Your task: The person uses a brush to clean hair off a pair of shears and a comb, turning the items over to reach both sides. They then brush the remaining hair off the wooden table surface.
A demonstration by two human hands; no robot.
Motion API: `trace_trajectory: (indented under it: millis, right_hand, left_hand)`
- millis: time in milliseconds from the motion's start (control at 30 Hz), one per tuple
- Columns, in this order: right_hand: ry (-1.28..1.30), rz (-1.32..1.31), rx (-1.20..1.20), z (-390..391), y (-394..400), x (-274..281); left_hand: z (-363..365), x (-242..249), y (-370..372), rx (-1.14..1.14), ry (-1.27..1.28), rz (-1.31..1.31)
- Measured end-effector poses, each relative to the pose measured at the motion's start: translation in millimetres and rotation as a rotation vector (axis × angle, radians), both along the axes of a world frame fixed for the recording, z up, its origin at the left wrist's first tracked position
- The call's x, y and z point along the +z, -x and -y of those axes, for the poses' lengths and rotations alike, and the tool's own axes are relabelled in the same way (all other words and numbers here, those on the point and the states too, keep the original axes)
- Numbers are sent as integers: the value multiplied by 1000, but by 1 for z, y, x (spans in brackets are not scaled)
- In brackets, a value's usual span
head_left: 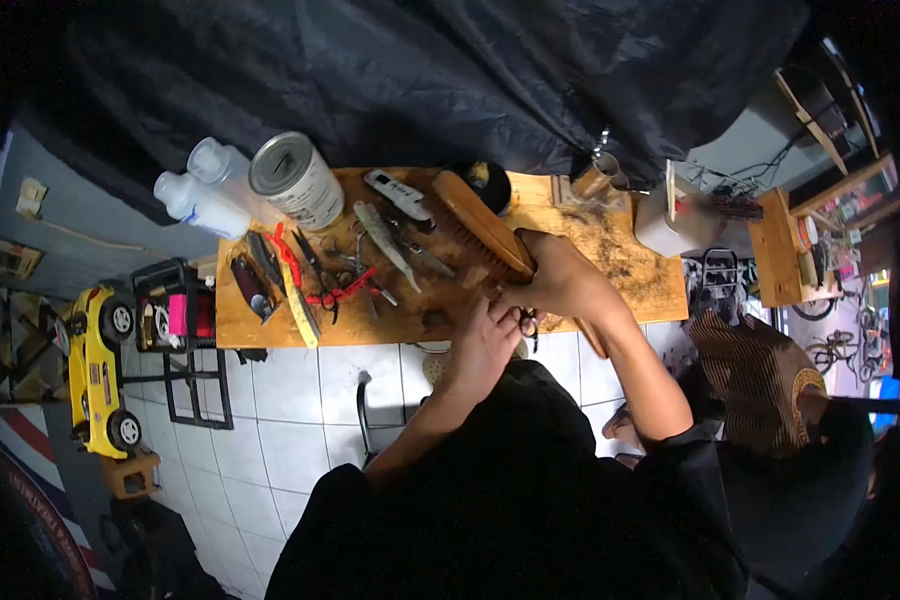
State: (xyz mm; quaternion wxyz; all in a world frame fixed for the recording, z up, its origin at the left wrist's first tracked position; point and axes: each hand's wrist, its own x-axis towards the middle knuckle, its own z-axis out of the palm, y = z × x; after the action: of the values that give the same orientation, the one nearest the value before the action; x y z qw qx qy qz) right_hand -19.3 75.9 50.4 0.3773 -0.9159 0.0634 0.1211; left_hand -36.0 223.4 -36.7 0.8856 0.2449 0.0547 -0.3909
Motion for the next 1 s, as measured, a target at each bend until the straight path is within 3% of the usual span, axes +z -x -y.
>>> trace_trajectory:
  millis: [33,67,100,167,200,233,300,367,400,433,500,533,567,633,700,733,767,833,867,967,1000]
  right_hand:
    - [-1,109,-51,3,6,-6]
    - [-169,20,-134,1,15,8]
    - [-168,27,-153,4,25,2]
    - [-221,331,-254,3,42,-1]
    - [-448,-49,-448,4,55,19]
    - [-451,-50,-469,12,63,11]
    - [-71,531,-430,33,86,-10]
    - [-25,460,-522,40,104,-7]
    - [22,468,-498,42,114,-12]
    - [69,478,-472,42,121,-15]
    - [-142,445,-181,37,139,-13]
    - [-171,446,-41,30,147,-15]
    - [-199,449,98,25,151,-17]
    - [-145,400,168,20,155,-24]
    - [19,588,96,34,150,-41]
    - [108,580,-3,46,146,-49]
    - [198,570,-100,58,142,-55]
    - [257,444,-412,80,130,-56]
    - [199,339,-542,78,125,-37]
    - [14,486,-410,69,128,-34]
    - [-7,512,-216,67,133,-46]
  left_hand:
    - [5,-8,1,-16,1,5]
    - [10,-19,1,-65,108,-29]
    - [16,-30,1,-116,217,-63]
    - [34,-3,8,-85,133,-138]
    - [36,-2,11,-118,111,-106]
    - [38,-3,14,-148,89,-77]
    - [38,-1,15,-219,209,-88]
    - [38,14,10,-349,-68,-179]
    - [36,-10,7,-453,90,-155]
    - [36,-16,7,-466,87,-155]
    - [32,-22,7,-514,-70,-137]
    - [28,-1,6,-523,-159,-225]
    - [31,-15,5,-599,-68,-58]
    - [28,-16,-11,-770,266,-129]
    - [21,-5,-3,-651,60,-163]
    - [31,36,3,-544,-297,-250]
    - [27,27,0,-548,-303,-248]
    - [12,2,-8,-752,3,-142]
    - [16,22,-3,-712,-240,-30]
    - [12,14,-7,-648,-182,-79]
    - [9,3,-9,-609,-153,-99]
